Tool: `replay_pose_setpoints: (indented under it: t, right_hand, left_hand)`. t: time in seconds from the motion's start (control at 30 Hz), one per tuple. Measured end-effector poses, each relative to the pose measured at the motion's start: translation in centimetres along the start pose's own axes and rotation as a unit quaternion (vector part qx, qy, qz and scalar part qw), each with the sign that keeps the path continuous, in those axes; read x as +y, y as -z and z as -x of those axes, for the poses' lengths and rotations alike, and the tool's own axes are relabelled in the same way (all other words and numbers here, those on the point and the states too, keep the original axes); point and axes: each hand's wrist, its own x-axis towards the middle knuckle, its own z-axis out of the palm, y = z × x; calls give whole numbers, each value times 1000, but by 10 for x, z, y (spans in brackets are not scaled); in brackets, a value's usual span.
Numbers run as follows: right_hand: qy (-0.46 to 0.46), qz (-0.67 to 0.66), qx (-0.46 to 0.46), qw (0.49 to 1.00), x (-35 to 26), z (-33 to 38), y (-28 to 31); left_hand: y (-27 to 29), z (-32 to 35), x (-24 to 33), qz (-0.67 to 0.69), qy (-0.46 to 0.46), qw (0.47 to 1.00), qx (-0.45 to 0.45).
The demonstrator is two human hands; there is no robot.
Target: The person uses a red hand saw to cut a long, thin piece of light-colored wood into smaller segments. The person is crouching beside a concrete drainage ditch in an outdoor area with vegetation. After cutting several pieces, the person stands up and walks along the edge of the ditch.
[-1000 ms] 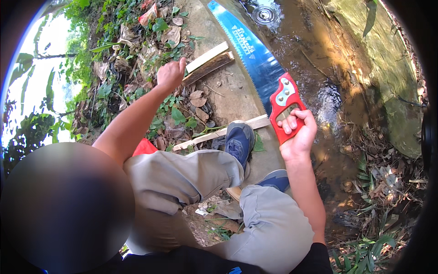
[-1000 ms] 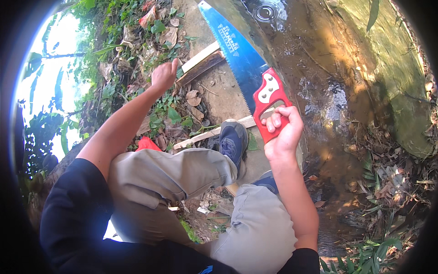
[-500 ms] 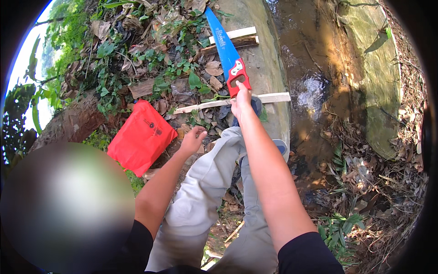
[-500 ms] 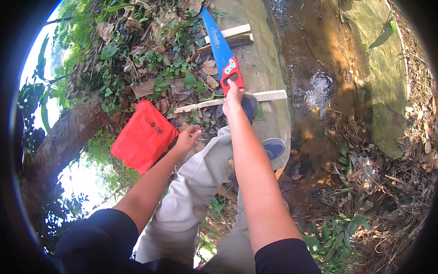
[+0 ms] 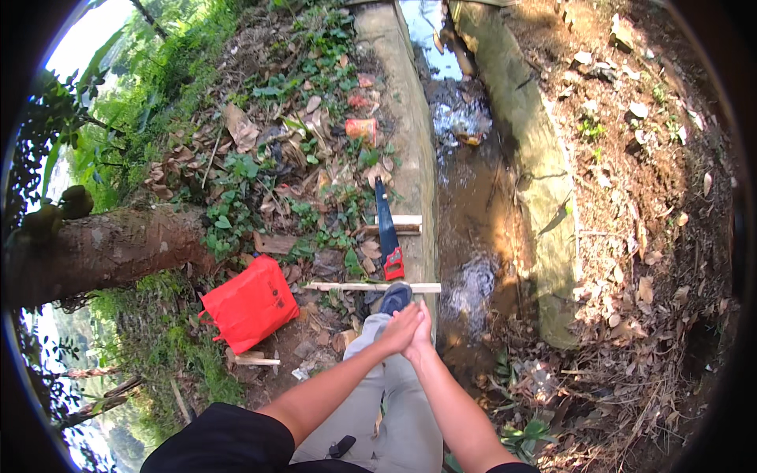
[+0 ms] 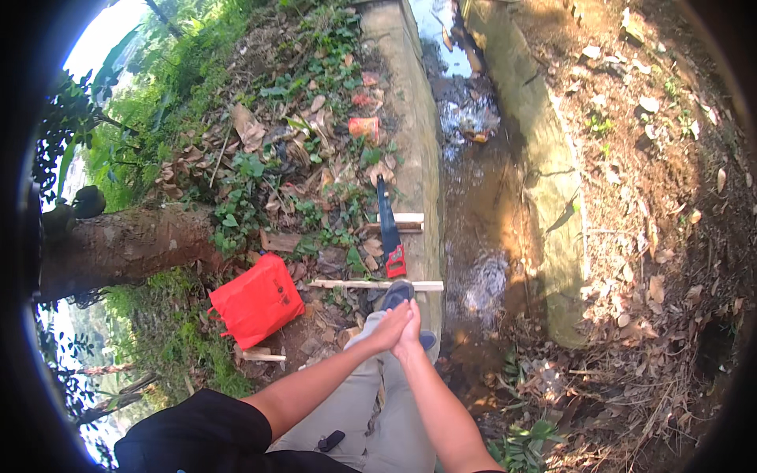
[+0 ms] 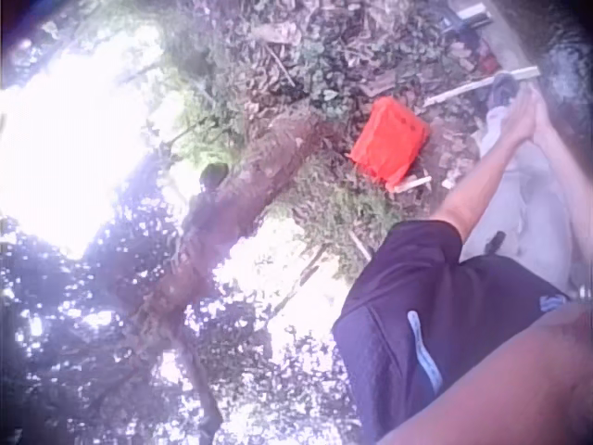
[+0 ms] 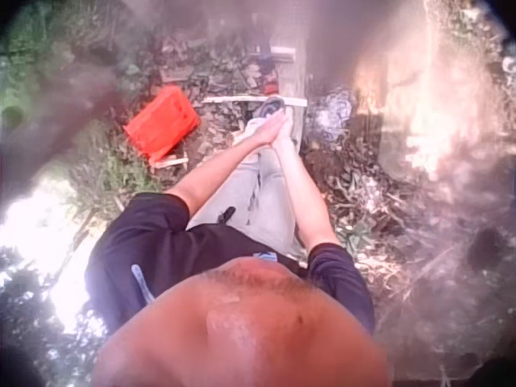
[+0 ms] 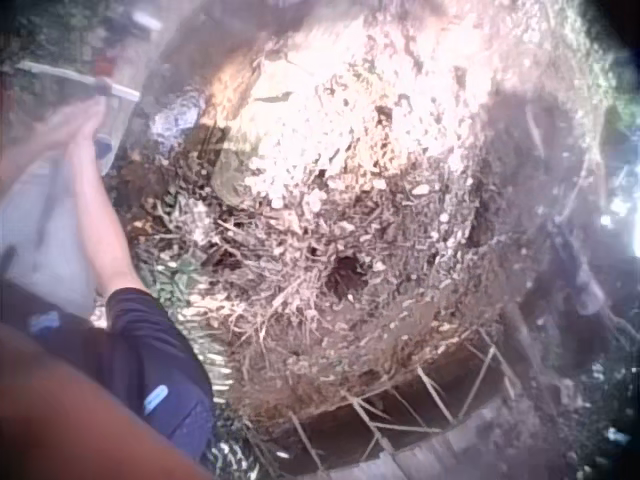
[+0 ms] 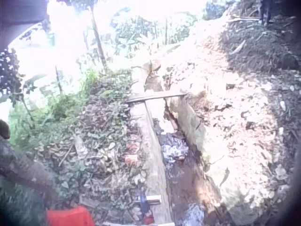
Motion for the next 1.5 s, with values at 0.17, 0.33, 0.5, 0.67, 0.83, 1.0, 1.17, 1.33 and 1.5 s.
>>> replay_pose_setpoints:
  t: [0.17, 0.33, 0.5, 0.67, 0.83, 1.0, 1.17, 1.33, 1.5]
  right_hand:
    - [172, -47, 161, 971, -75, 94, -33]
    - [261, 56, 201, 943, -115, 160, -26]
    - [303, 343, 190, 868, -160, 178, 62]
    - [238, 376, 86, 892, -96, 297, -71]
    - [260, 228, -106, 932, -22, 255, -150]
    - [498, 217, 8, 840, -63, 218, -133]
    - [555, 361, 14, 749, -105, 257, -123]
    - [280, 96, -1, 955, -83, 265, -109]
    - [270, 6, -47, 962, -37, 296, -131]
  left_hand:
    - [13, 49, 150, 181, -63, 969, -157]
    - [86, 100, 214, 203, 6, 933, -298]
    - [128, 152, 185, 214, 50, 960, -176]
    - [128, 161, 191, 62, -74, 995, -29]
    - [59, 110, 192, 218, -195, 952, 91]
    - [90, 180, 304, 409, -85, 904, -90]
    - [110, 214, 326, 419, -155, 884, -139]
    - [104, 205, 306, 310, -268, 911, 41]
    - [86, 192, 285, 132, -297, 945, -40]
